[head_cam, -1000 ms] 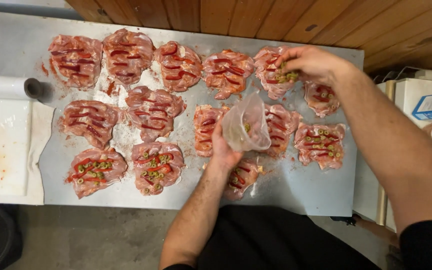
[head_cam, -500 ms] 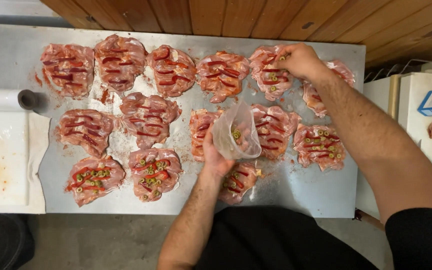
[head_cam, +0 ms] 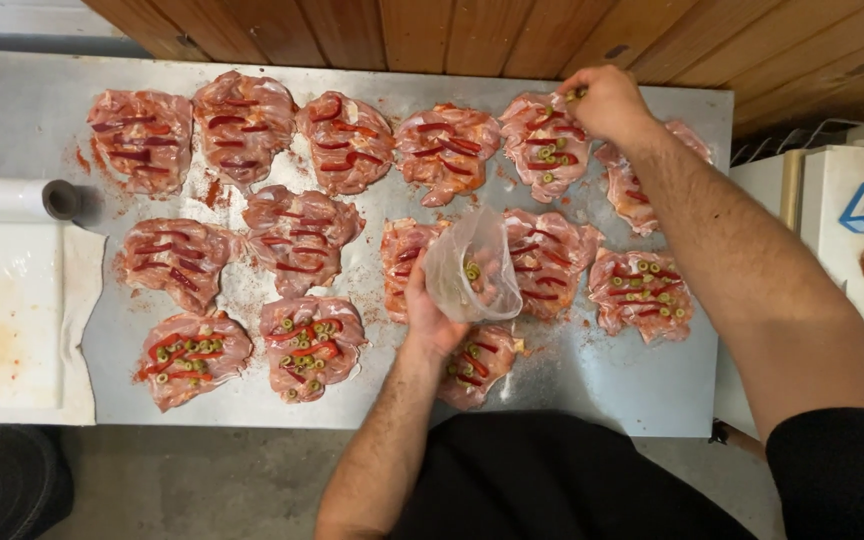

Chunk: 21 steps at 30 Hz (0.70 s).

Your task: Adding sliced olives and cheese slices to raw chicken breasts as part of food preparation.

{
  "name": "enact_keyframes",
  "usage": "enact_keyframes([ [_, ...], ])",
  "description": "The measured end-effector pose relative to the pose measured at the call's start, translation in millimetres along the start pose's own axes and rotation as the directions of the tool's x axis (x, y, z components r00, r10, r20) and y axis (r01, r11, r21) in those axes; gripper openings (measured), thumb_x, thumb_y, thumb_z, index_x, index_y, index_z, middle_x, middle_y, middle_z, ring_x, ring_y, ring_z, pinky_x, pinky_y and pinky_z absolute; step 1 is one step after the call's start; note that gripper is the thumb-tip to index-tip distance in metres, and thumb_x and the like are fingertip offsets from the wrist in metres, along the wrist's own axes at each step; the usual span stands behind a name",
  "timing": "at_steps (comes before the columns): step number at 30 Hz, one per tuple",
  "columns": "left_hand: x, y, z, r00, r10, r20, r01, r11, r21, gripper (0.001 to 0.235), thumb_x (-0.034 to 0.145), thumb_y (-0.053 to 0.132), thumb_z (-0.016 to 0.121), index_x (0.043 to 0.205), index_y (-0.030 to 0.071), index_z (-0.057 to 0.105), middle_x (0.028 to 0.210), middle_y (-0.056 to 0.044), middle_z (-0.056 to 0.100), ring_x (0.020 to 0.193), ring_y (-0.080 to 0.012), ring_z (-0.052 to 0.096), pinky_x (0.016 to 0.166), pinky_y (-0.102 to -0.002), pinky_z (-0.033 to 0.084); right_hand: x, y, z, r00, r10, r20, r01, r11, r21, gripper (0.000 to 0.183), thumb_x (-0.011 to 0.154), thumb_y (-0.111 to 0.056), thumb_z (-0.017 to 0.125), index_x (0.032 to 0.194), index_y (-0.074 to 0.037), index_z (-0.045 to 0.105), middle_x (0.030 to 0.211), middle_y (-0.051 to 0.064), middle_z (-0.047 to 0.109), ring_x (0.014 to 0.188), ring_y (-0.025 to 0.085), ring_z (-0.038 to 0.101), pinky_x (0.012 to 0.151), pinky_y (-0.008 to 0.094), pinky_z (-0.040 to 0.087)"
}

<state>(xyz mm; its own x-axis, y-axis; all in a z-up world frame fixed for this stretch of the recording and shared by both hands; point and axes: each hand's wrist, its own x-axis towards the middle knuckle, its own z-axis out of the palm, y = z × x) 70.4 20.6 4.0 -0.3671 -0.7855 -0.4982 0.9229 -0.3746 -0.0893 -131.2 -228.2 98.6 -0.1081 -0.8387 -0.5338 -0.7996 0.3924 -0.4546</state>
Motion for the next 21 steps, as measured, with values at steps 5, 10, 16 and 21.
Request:
enact_keyframes([
  [5, -0.5, -0.4, -0.5, 1.0, 0.014, 0.012, -0.014, 1.0, 0.016, 0.067, 0.1, 0.053, 0.047, 0.155, 0.016, 0.044, 0.132, -0.025, 0.059, 0.105, -0.0339, 0.066, 0.077, -0.044, 0.063, 2.5, 7.4, 3.0, 0.997, -0.066, -0.026, 0.067, 0.998, 0.001, 0.021, 0.1, -0.017, 0.071, 0.121, -0.013, 0.071, 0.129, 0.012, 0.063, 0.064, 0.009, 0.061, 0.059, 0.022, 0.058],
  [10, -1.4, -0.9, 0.2, 0.999, 0.01, -0.031, -0.009, 0.999, 0.037, 0.065, 0.097, 0.054, 0.049, 0.152, 0.017, 0.048, 0.131, -0.023, 0.06, 0.105, -0.033, 0.066, 0.077, -0.044, 0.061, 5.7, 17.4, -1.6, 0.989, -0.125, -0.075, 0.126, 0.992, 0.003, 0.015, 0.103, -0.017, 0.069, 0.116, -0.012, 0.072, 0.115, 0.007, 0.071, 0.053, 0.005, 0.05, 0.049, 0.019, 0.051],
  [16, -3.4, -2.0, 4.0, 1.0, 0.017, -0.006, -0.017, 0.998, 0.066, 0.065, 0.096, 0.053, 0.051, 0.151, 0.019, 0.049, 0.13, -0.02, 0.06, 0.104, -0.0302, 0.065, 0.079, -0.043, 0.06, 10.1, 25.8, -5.3, 0.994, -0.08, -0.07, 0.077, 0.996, -0.045, 0.014, 0.1, -0.027, 0.076, 0.106, -0.015, 0.073, 0.092, 0.004, 0.072, 0.056, 0.013, 0.053, 0.065, 0.037, 0.058],
  [21, -4.8, -2.2, 4.1, 1.0, 0.018, 0.023, -0.019, 0.999, 0.049, 0.067, 0.099, 0.055, 0.048, 0.155, 0.018, 0.045, 0.13, -0.024, 0.062, 0.105, -0.0323, 0.066, 0.08, -0.044, 0.061, 2.8, 22.1, -5.8, 0.999, 0.026, -0.041, -0.025, 0.999, 0.028, 0.028, 0.097, 0.001, 0.062, 0.118, -0.016, 0.071, 0.156, 0.016, 0.048, 0.053, 0.005, 0.048, 0.048, 0.023, 0.047],
])
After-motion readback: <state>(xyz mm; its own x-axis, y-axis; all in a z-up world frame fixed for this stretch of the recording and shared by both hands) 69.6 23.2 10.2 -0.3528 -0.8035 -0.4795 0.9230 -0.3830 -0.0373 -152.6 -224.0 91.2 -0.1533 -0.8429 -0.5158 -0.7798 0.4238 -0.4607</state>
